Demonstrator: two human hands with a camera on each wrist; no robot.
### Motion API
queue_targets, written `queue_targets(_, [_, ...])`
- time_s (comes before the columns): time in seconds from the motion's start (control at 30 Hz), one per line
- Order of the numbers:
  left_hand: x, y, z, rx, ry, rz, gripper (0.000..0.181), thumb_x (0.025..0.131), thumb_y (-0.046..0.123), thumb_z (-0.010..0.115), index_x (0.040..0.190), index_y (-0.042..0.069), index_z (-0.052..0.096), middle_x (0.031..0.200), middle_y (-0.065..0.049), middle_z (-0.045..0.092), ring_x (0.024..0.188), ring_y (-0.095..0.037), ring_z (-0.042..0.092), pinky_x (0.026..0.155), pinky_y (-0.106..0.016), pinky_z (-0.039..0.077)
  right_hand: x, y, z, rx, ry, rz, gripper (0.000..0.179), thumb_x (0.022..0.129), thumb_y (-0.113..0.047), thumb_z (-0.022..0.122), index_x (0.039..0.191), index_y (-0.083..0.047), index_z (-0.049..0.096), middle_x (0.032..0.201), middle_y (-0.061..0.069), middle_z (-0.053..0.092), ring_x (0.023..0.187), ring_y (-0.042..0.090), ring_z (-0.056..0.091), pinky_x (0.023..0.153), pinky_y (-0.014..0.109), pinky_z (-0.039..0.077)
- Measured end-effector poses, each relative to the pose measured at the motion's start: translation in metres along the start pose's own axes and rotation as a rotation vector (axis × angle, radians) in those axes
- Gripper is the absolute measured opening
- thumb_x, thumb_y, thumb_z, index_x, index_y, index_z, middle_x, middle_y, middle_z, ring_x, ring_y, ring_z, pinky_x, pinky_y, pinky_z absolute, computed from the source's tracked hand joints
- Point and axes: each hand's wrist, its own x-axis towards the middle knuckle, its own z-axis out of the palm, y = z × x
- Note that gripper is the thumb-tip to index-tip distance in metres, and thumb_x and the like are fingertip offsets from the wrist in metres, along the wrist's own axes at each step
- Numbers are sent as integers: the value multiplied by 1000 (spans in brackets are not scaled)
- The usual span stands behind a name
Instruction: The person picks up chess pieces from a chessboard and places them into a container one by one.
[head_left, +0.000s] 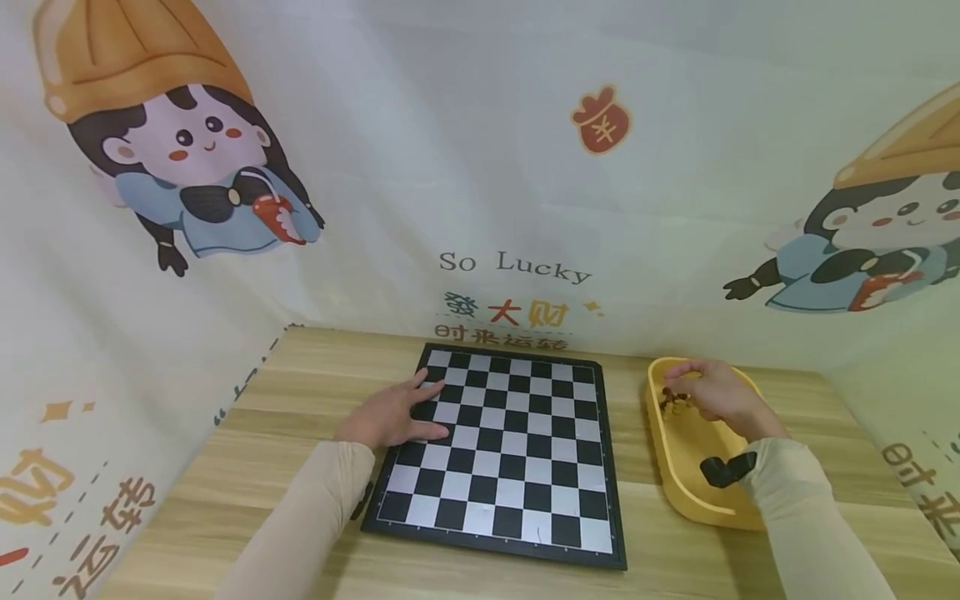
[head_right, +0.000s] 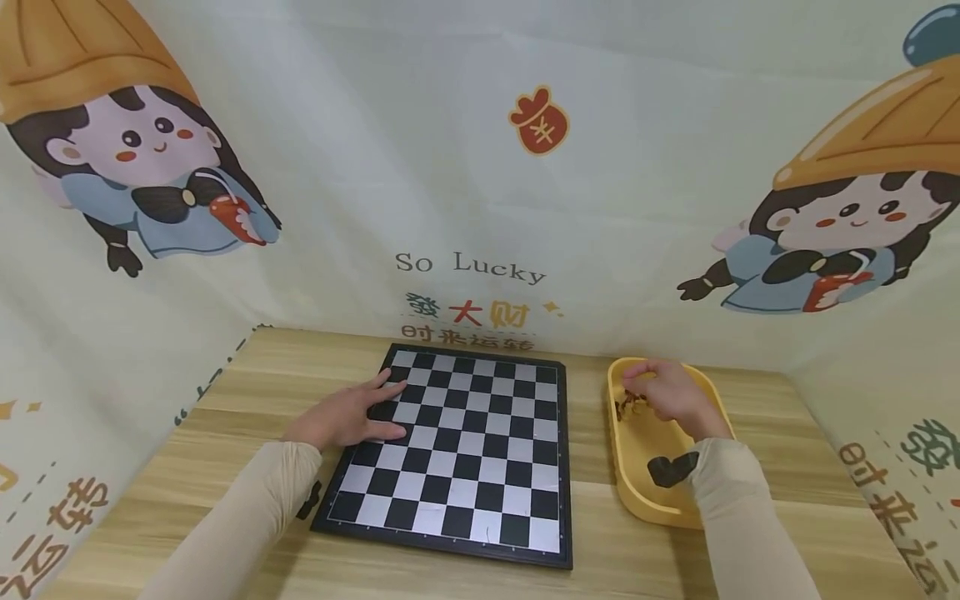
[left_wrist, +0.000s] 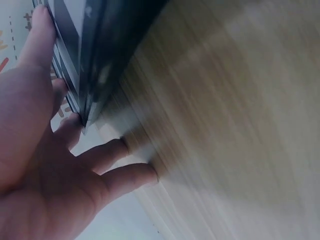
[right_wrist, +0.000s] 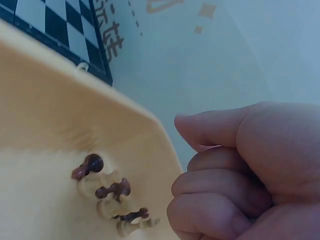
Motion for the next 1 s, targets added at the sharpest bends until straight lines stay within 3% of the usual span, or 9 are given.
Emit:
queue_targets(0.07, [-1, -1, -1, 8, 1, 9, 87, 88, 58, 71, 160, 27, 34, 173, -9, 17, 154, -45, 29, 122, -57, 35, 0, -5, 1, 0, 2, -12, 43, 106, -27, 53, 137, 3, 52, 98, 0, 69, 42, 3, 27, 43, 22, 32])
queue_targets(0.23, [-3, 1, -3, 18, -11, -2, 87, 89, 57, 70, 161, 26, 33, 173, -11, 16, 154, -45, 29, 122, -57, 35, -1, -18, 5, -31, 11, -45, 44, 106, -29, 52, 136, 4, 53, 76, -10, 59, 43, 4, 27, 43, 22, 31])
queue_targets(0.4, [-2, 6, -10, 23, -30, -30, 86, 89, 53, 73, 160, 23, 35, 172, -12, 18, 153, -44, 31, 122, -56, 36, 3, -31, 10, -74, 25, -43, 43, 107, -31, 51, 136, 1, 55, 64, -11, 46, 44, 6, 31, 45, 23, 33])
queue_targets(0.47, [-1, 8, -16, 47, 21, -8, 83, 91, 49, 73, 160, 21, 36, 172, -13, 19, 151, -43, 35, 121, -56, 38, 4, -37, 12, -96, 44, -45, 46, 107, -34, 50, 136, 0, 55, 64, -9, 44, 46, 7, 33, 47, 24, 36])
queue_targets(0.57, [3, 13, -25, 74, 167, 32, 78, 95, 43, 70, 161, 23, 32, 171, -13, 20, 142, -43, 49, 112, -54, 48, 4, -46, 16, -127, 85, -51, 54, 107, -44, 47, 136, 1, 55, 74, -4, 49, 55, 9, 40, 54, 26, 41])
queue_targets(0.67, [6, 19, -36, 80, 318, 40, 73, 100, 41, 64, 162, 27, 29, 172, -12, 20, 117, -42, 67, 86, -51, 61, 3, -58, 21, -149, 126, -55, 63, 106, -54, 44, 134, 2, 55, 85, 5, 52, 64, 14, 46, 62, 28, 44])
queue_targets(0.73, [7, 25, -44, 79, 387, 35, 70, 101, 44, 61, 162, 30, 29, 172, -9, 20, 116, -43, 66, 78, -50, 61, 2, -65, 25, -160, 159, -79, 68, 105, -58, 42, 132, 3, 57, 102, 15, 60, 73, 18, 51, 68, 29, 45])
queue_targets(0.87, [7, 36, -59, 121, 451, 39, 67, 104, 51, 51, 163, 32, 26, 172, -8, 21, 138, -49, 49, 103, -59, 53, 3, -77, 34, -179, 219, -122, 71, 105, -58, 41, 135, 4, 56, 136, 27, 59, 105, 34, 59, 85, 40, 53])
queue_targets(1.0, [8, 45, -67, 182, 481, 36, 67, 104, 57, 43, 163, 33, 23, 172, -7, 22, 153, -49, 27, 118, -66, 36, 8, -85, 43, -187, 268, -147, 74, 106, -59, 36, 138, 5, 53, 141, 30, 56, 123, 42, 56, 100, 53, 51])
